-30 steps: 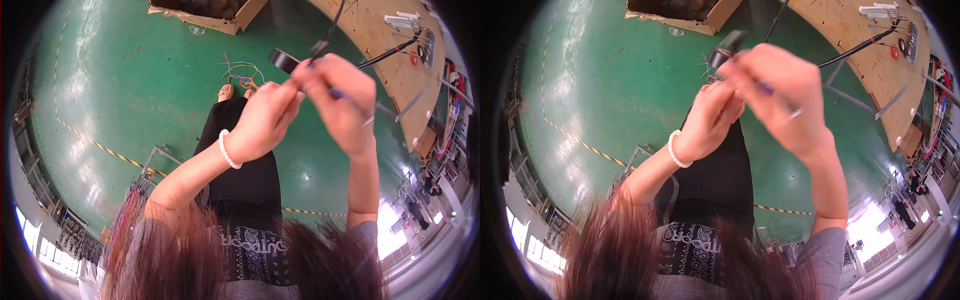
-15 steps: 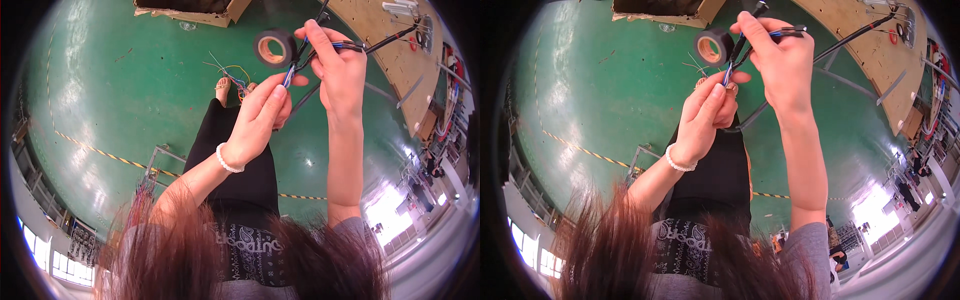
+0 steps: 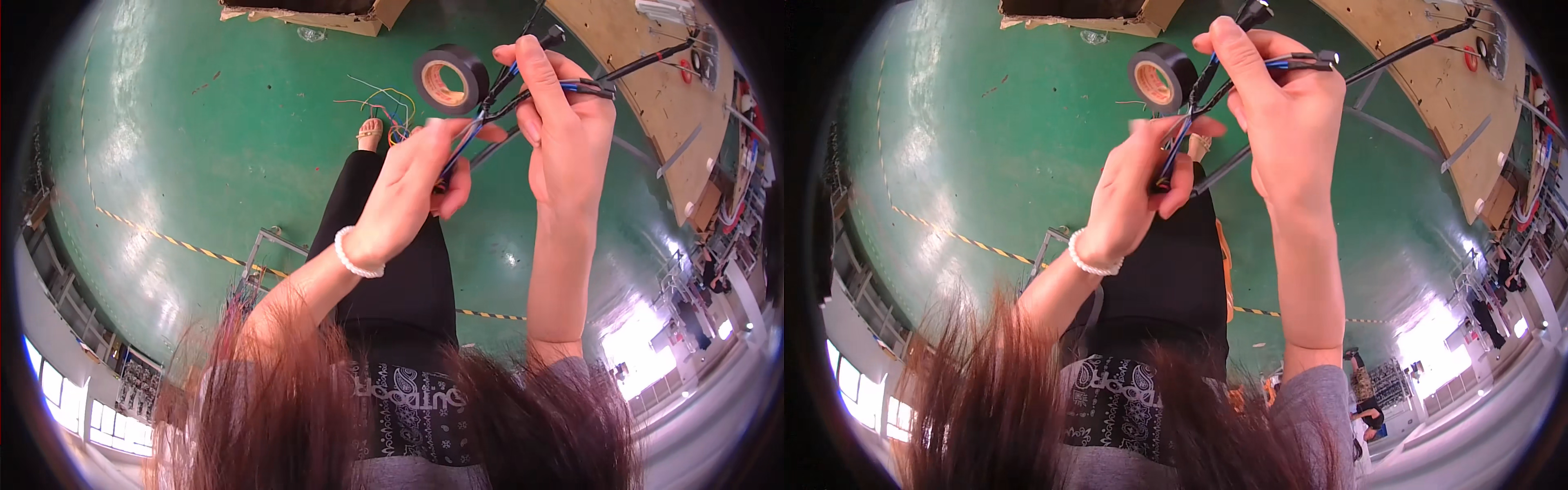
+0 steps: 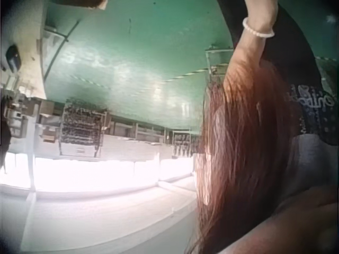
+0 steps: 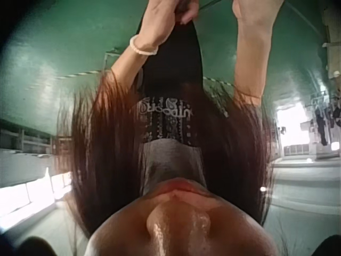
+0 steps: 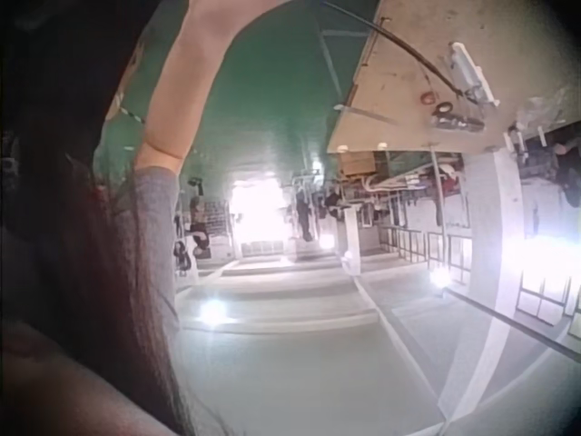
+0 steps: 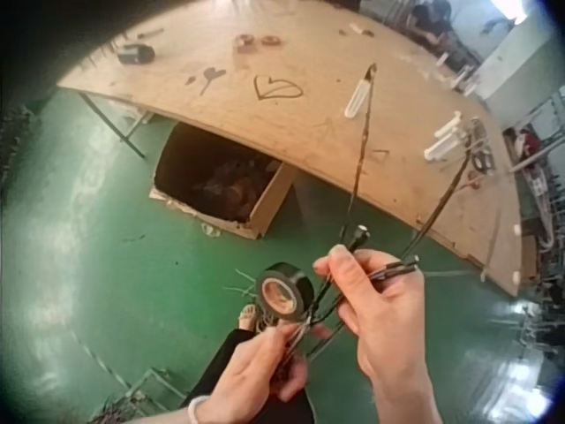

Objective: Taping electrical wires together to organize a wire harness.

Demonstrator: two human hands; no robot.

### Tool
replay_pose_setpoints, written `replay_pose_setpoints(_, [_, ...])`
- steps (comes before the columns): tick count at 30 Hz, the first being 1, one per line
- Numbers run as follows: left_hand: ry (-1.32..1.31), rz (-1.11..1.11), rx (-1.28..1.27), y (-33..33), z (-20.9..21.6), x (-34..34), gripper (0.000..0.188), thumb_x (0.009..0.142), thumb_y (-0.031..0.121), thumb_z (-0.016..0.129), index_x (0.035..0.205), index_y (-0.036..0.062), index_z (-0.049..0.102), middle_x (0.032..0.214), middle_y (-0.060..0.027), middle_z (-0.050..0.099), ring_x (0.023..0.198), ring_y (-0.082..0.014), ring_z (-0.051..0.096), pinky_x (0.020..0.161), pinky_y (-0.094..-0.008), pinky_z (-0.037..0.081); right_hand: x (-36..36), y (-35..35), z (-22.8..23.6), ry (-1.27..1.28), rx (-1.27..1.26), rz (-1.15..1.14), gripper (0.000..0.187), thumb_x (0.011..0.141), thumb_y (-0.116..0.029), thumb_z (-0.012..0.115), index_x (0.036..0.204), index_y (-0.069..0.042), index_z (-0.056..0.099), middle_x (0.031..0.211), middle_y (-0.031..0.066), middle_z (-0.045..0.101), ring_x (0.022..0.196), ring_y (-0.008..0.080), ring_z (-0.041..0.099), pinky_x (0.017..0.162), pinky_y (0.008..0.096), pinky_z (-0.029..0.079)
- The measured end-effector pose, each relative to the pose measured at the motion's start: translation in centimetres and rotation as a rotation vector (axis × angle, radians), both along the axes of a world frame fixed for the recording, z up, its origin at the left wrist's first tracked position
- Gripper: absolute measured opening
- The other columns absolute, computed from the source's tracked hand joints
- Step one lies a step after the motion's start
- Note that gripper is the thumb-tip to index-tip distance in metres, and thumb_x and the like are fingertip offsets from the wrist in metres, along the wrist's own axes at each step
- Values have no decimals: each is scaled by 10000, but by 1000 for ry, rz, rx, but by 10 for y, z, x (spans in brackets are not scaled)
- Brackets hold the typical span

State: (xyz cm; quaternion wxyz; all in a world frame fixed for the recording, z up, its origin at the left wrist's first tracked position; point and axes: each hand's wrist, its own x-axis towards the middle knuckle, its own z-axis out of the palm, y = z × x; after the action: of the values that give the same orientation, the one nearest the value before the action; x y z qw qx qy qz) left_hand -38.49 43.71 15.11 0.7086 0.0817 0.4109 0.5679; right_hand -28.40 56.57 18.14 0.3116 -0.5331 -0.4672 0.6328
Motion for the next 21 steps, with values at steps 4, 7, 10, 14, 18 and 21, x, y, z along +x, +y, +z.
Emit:
replay_pose_setpoints(4, [204,-181,157,16,-5,-12,369,1061,256,367,1159,-14,597,783,-42,648,669,-71,520,631,-208,412,5,4,6,19,-62,96,258,954,-224,638,919,29,678,655,-26,530,448,13,321,412,207,190])
replay_pose_setpoints(7, [508,-179,166,26,-2,-20,282,1029,160,437,1074,-36,635,850,-15,644,724,-59,511,652,-211,415,6,4,7,15,-55,151,269,961,-246,629,926,19,663,615,-44,469,447,13,328,413,204,194])
replay_pose_setpoints(10, [373,-114,79,30,4,-20,252,1023,146,450,1046,-39,620,765,12,572,678,-47,459,607,-209,390,5,3,5,54,3,79,254,956,-239,637,943,14,652,619,-37,491,449,16,338,413,203,197])
replay_pose_setpoints(14, [464,-31,30,23,7,5,231,1036,177,442,987,-14,562,689,30,453,631,-55,417,564,-228,360,5,2,0,-11,59,9,246,947,-228,651,903,14,660,644,-25,537,450,19,340,411,208,202])
replay_pose_setpoints(18, [818,68,120,16,3,27,190,1024,149,471,1003,-21,554,664,1,454,573,-77,398,524,-260,360,5,5,-7,15,15,13,237,927,-209,679,851,14,673,714,-2,605,454,20,343,408,210,205])
replay_pose_setpoints(21, [964,151,172,18,-2,35,173,1015,132,487,991,-24,558,650,-13,449,538,-84,381,495,-272,351,6,7,-12,-7,8,-8,234,916,-207,694,844,16,680,726,1,617,455,21,345,408,213,205])
